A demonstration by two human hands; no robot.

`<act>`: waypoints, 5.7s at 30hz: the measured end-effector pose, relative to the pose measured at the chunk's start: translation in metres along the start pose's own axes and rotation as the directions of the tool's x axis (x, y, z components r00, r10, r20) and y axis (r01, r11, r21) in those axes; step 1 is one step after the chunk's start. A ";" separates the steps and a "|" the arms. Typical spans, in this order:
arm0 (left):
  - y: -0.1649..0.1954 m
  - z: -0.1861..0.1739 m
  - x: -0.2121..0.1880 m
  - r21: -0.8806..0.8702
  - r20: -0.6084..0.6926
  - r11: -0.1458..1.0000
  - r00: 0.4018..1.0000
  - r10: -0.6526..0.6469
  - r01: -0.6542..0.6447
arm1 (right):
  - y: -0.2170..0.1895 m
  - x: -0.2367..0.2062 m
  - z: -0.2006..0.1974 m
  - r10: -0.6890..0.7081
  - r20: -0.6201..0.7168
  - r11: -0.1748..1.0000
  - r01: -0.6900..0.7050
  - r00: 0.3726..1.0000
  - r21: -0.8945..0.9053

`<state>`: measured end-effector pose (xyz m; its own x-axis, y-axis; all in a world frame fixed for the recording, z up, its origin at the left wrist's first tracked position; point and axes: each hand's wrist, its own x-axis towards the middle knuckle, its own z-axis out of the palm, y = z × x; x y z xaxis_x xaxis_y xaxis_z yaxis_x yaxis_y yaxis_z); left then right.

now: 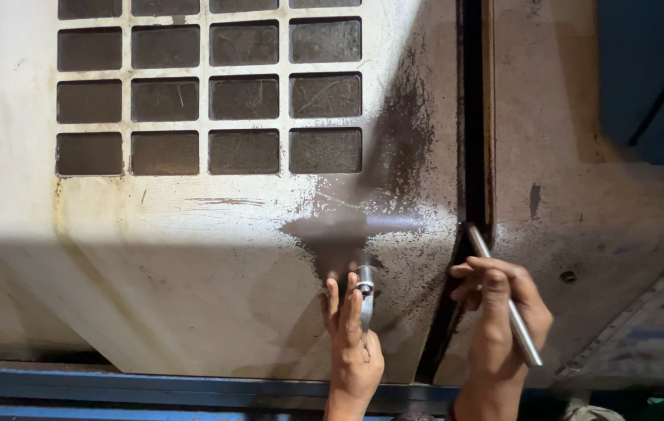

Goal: The person sits on the floor and cleans metal rods one by one. They wipe each rod with a cloth, then use a metal tool to scrape the surface of the rod against a metal panel on the machine. The person repeats this process for multiple rods, wiping and scraping each one.

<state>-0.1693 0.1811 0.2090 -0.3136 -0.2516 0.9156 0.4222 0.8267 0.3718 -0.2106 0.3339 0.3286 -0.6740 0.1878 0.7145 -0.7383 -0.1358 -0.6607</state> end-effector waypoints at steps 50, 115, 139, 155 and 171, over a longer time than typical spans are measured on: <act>0.011 0.029 -0.007 0.258 -0.473 0.784 0.782 -0.406 0.564 | 0.090 0.056 -0.099 0.116 0.646 0.956 -0.262 0.754 0.134; -0.004 0.032 -0.032 0.369 -0.567 0.664 0.724 -0.393 0.650 | 0.341 0.183 0.079 0.741 0.522 0.550 -0.828 0.423 -0.110; 0.001 0.031 -0.032 0.388 -0.554 0.680 0.747 -0.368 0.622 | 0.319 0.097 0.086 0.096 0.359 0.976 -0.159 0.928 0.151; -0.001 0.030 -0.032 0.380 -0.552 0.704 0.758 -0.347 0.600 | 0.310 0.098 0.083 0.130 0.378 0.982 -0.173 0.917 0.081; -0.003 0.030 -0.032 0.387 -0.559 0.706 0.760 -0.331 0.593 | 0.306 0.099 0.080 0.131 0.396 0.982 -0.173 0.909 0.072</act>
<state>-0.1860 0.2016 0.1737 0.0969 -0.7464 0.6584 -0.2171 0.6298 0.7458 -0.5051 0.2328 0.2155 -0.7200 -0.2327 0.6538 -0.6103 -0.2363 -0.7561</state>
